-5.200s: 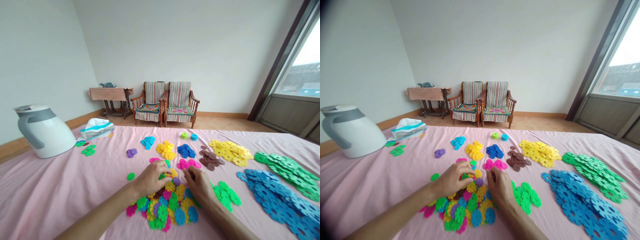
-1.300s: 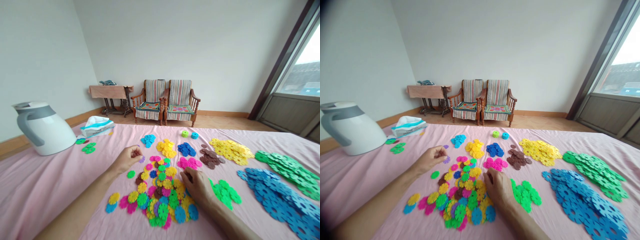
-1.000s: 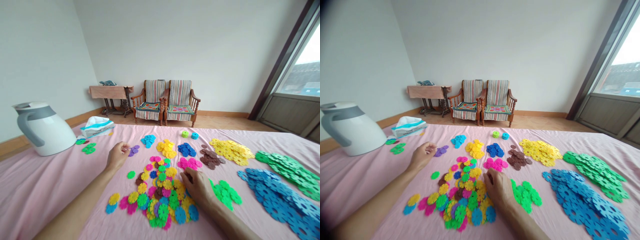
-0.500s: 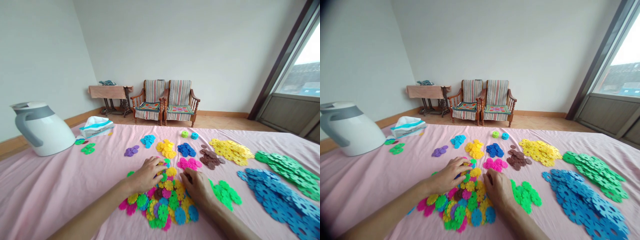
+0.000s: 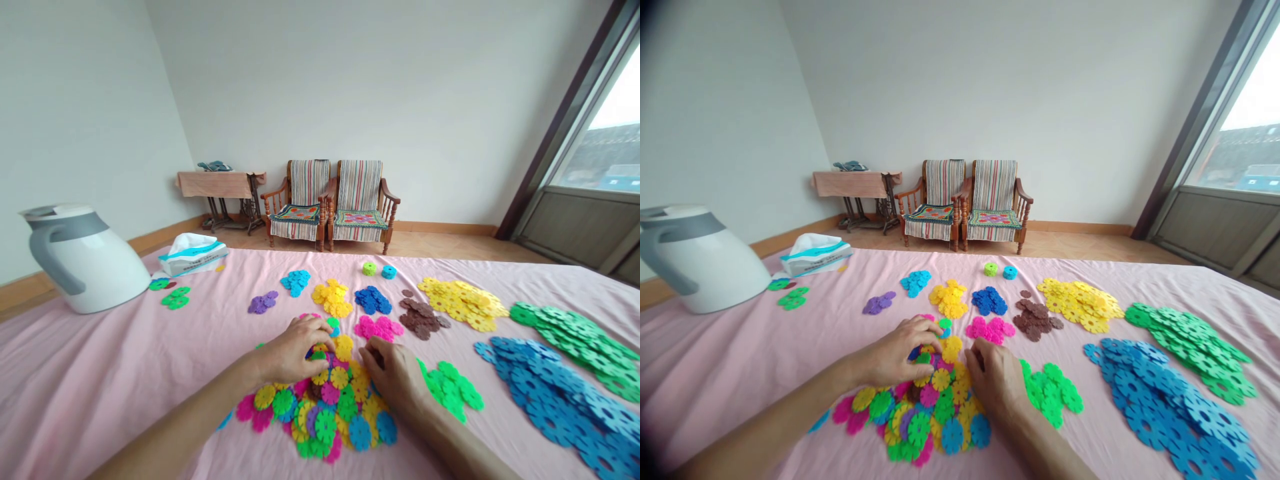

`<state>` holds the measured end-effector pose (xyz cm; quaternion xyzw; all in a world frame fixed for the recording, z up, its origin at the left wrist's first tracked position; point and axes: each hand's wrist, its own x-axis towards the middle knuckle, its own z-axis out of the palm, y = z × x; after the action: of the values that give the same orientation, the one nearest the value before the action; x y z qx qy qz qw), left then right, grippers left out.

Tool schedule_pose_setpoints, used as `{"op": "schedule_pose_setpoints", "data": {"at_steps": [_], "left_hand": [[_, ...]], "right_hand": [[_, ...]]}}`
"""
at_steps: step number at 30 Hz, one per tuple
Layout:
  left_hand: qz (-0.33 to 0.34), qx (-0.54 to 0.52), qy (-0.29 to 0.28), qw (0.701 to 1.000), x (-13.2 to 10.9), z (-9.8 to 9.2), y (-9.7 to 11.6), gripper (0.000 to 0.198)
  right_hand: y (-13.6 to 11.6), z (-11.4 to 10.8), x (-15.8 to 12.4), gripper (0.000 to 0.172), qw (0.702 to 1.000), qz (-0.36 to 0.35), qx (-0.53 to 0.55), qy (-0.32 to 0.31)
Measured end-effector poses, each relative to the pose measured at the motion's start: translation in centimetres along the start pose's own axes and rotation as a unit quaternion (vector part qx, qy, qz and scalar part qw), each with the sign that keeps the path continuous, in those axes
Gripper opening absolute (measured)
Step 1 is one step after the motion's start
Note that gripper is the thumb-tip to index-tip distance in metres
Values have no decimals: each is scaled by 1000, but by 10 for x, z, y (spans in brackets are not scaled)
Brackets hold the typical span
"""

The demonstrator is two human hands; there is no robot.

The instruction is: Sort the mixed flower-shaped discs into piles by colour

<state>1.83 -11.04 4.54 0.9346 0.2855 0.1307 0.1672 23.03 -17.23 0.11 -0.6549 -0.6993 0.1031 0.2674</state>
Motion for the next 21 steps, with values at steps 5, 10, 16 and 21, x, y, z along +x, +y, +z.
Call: {"op": "schedule_pose_setpoints", "data": {"at_steps": [5,10,16,21], "left_hand": [[-4,1,12,1000,1,5,4,27],[0,-16,7,1000,1,6,3,26],[15,-7,46,999,2,8,8,17],[-2,8,144,990,5,7,8,14]], "right_hand": [[1,1,0,26,1000,1,6,3],[2,3,0,26,1000,-7,7,10],[1,1,-1,27,1000,-2,1,8],[1,0,-1,26,1000,-8,0,7]]}}
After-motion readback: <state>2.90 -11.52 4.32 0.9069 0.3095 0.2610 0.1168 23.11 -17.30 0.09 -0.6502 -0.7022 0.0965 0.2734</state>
